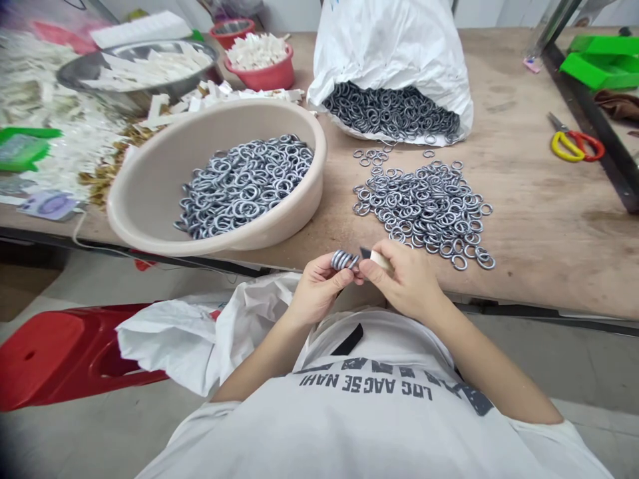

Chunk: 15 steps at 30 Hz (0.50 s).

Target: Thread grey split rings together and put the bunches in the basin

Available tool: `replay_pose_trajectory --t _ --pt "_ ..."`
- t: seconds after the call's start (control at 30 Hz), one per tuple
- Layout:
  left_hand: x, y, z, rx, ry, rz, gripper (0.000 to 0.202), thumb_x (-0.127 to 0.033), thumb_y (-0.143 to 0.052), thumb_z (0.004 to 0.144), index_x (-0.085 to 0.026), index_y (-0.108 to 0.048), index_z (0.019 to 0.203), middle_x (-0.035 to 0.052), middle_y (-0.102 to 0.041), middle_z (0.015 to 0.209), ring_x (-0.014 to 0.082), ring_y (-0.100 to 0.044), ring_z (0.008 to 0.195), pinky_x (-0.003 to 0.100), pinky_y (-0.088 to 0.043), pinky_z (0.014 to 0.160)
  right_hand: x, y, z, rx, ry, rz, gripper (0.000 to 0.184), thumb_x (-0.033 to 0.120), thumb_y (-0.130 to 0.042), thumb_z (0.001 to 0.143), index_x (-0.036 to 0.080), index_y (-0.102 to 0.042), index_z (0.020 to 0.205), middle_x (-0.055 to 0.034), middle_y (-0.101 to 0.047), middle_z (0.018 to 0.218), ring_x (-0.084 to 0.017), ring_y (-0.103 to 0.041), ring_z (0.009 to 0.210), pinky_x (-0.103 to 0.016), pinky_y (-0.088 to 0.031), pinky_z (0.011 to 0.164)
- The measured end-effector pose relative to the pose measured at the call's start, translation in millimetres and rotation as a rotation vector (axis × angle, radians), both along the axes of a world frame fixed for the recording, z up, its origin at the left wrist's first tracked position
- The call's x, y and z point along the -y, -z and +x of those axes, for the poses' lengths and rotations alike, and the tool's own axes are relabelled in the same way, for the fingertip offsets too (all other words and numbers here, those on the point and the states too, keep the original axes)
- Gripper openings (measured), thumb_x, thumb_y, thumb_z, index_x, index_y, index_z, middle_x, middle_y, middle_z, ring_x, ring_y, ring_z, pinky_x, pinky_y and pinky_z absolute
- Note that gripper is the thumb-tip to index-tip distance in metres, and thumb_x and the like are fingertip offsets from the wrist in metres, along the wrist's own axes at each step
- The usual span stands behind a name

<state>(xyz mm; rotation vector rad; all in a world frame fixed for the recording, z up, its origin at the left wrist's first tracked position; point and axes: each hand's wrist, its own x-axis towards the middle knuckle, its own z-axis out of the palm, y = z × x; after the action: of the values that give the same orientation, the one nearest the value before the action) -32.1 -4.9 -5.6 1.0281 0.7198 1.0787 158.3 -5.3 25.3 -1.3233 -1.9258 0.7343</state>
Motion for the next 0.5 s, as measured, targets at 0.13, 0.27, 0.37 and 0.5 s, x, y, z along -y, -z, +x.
replay_pose_trajectory --t 0.13,0.27,0.37,0.5 --pt "0 -2.1 -1 -0.035 -0.039 0.040 0.014 -0.028 -0.079 0.080 -0.016 -0.074 0.087 0.0007 -0.070 0.078 0.0118 -0.063 0.073 0.023 -0.051 0.072 11 -5.0 -2 0.175 -0.067 0.075 0.037 0.045 -0.045 0.101 0.020 -0.052 0.074 0.0006 -0.053 0.071 -0.013 -0.048 0.066 -0.028 -0.028 0.062" --pt "0 -0.6 -1 -0.079 -0.050 0.064 0.015 -0.029 -0.080 0.079 -0.016 -0.074 0.086 0.0004 -0.069 0.078 0.0116 -0.061 0.072 0.022 -0.050 0.070 13 -4.8 -5 0.227 -0.084 0.101 0.038 0.045 -0.043 0.102 0.020 -0.048 0.073 0.0005 -0.052 0.070 -0.013 -0.046 0.066 -0.028 -0.026 0.061" --pt "1 1.6 -1 -0.110 -0.060 0.079 0.020 -0.033 -0.080 0.078 -0.015 -0.074 0.085 0.0007 -0.068 0.076 0.0123 -0.060 0.071 0.023 -0.049 0.069 15 -4.7 -7 0.231 -0.092 0.111 0.040 0.045 -0.044 0.101 0.020 -0.046 0.070 0.0013 -0.051 0.067 -0.012 -0.044 0.063 -0.028 -0.025 0.061" --pt "5 0.5 -3 -0.135 -0.062 0.113 0.021 -0.034 -0.080 0.078 -0.015 -0.074 0.084 0.0019 -0.068 0.076 0.0130 -0.060 0.070 0.024 -0.049 0.070 9 1.2 -2 0.226 -0.066 0.055 0.043 0.047 -0.041 0.102 0.020 -0.049 0.069 0.0011 -0.053 0.065 -0.013 -0.046 0.062 -0.028 -0.025 0.060"
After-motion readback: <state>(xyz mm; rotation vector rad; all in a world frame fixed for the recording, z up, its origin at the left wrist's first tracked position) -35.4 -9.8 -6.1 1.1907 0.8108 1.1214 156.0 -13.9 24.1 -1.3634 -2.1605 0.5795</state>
